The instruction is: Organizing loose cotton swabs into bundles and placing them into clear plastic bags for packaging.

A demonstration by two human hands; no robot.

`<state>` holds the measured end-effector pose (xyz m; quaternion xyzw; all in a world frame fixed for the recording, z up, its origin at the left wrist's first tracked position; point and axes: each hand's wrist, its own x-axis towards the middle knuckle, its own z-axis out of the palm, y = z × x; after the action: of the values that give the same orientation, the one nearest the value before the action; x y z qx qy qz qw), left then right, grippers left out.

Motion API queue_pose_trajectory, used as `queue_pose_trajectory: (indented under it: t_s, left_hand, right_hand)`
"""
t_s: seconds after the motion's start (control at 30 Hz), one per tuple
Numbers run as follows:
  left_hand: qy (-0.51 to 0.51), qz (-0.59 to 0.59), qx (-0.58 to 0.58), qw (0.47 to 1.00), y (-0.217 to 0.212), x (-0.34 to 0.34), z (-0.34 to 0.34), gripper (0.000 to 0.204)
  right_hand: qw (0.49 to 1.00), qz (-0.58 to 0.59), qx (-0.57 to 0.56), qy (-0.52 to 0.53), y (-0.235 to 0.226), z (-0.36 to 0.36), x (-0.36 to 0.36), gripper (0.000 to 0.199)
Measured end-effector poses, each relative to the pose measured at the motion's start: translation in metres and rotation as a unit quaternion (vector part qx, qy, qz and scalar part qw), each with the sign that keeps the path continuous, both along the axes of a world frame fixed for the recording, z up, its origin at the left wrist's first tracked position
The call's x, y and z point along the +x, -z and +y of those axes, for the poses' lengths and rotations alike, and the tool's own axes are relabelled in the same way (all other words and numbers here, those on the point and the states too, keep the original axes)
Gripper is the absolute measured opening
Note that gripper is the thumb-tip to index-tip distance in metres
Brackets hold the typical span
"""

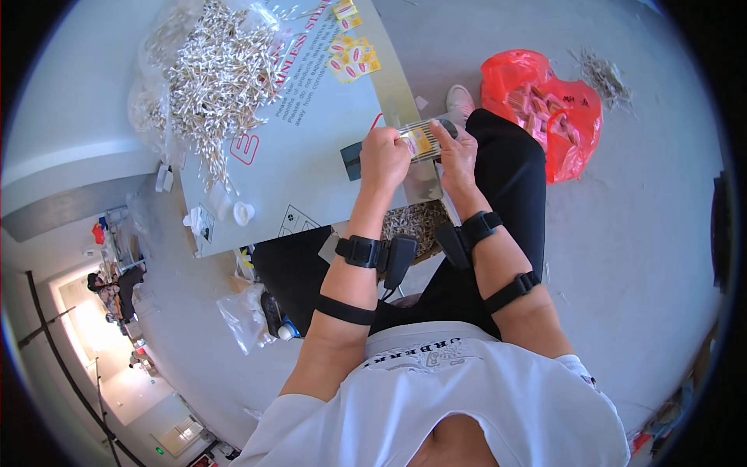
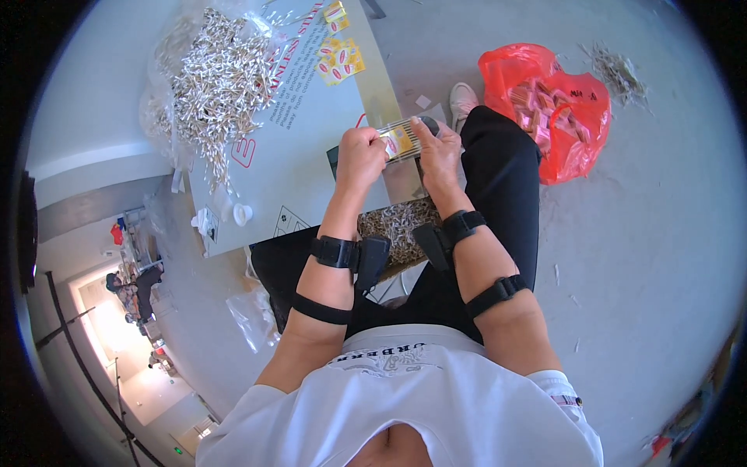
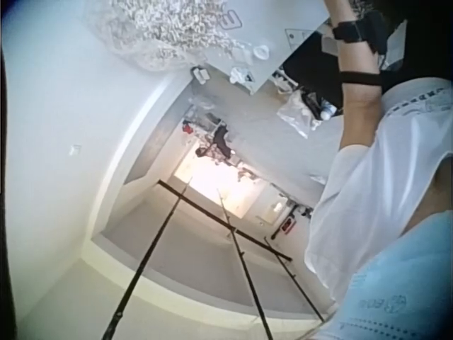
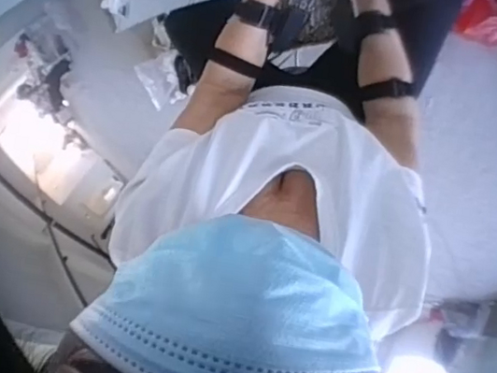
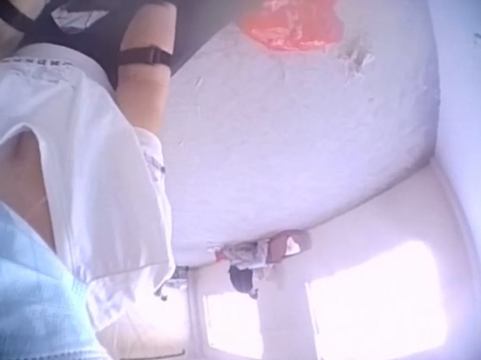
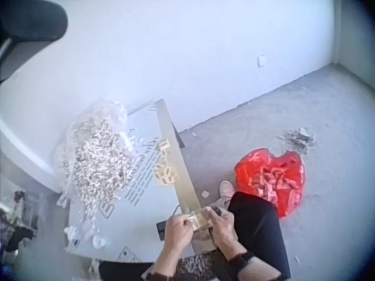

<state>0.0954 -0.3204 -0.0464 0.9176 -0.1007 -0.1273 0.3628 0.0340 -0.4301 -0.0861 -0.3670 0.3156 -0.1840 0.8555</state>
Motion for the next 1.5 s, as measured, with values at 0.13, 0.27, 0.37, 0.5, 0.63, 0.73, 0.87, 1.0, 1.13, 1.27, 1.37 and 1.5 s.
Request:
queue_pose_trajectory:
  t_s: [0.13,0.27,0.37,0.5,0.63,0.73,0.87,1.0,1.13,1.27,1.37,1.5]
  left_hand:
    - [0.008,0.008,0.019,1.000,-0.004,0.002,-0.002,0.016]
    - [0.062,-0.073,0.115,0.989,-0.020,-0.001,-0.008,0.019]
    - [0.052,-0.081,0.104,0.990,-0.026,-0.003,-0.005,0.018]
    - [0.025,-0.151,0.061,0.986,-0.022,-0.026,0.005,0.037]
    - [0.084,-0.239,0.208,0.945,-0.006,-0.055,0.013,0.073]
    - [0.099,-0.196,0.227,0.949,0.001,-0.060,0.015,0.083]
    - [0.108,-0.188,0.230,0.949,0.001,-0.060,0.010,0.085]
    - [0.101,-0.203,0.216,0.950,0.002,-0.059,0.012,0.081]
    - [0.113,-0.188,0.230,0.948,-0.003,-0.056,0.011,0.078]
    - [0.119,-0.181,0.241,0.946,-0.003,-0.056,0.012,0.080]
    - [0.101,-0.189,0.206,0.955,0.003,-0.056,0.014,0.081]
    - [0.102,-0.194,0.214,0.952,0.003,-0.056,0.013,0.082]
  right_hand:
    - [1.000,-0.003,0.003,-0.006,0.001,-0.001,0.000,0.009]
    - [1.000,-0.012,-0.007,-0.010,0.004,-0.003,-0.002,0.013]
    - [0.998,0.010,0.058,-0.011,-0.001,-0.002,0.000,0.020]
    - [0.999,0.026,0.035,-0.003,0.001,-0.004,0.000,0.026]
    - [1.000,0.014,0.022,-0.002,0.004,-0.003,0.002,0.025]
    - [1.000,0.019,-0.005,0.000,0.001,-0.002,0.002,0.025]
    - [0.999,0.020,-0.044,0.012,0.007,-0.002,0.002,0.025]
    - [0.998,0.030,-0.052,0.010,0.004,-0.001,0.003,0.023]
    - [0.997,0.027,-0.066,0.011,0.003,-0.001,0.003,0.022]
    - [0.999,0.021,-0.006,0.023,-0.006,-0.001,0.004,0.023]
    - [0.997,0.044,0.064,0.029,-0.004,-0.006,0.003,0.022]
    - [0.997,0.056,0.053,0.020,-0.003,-0.006,0.003,0.022]
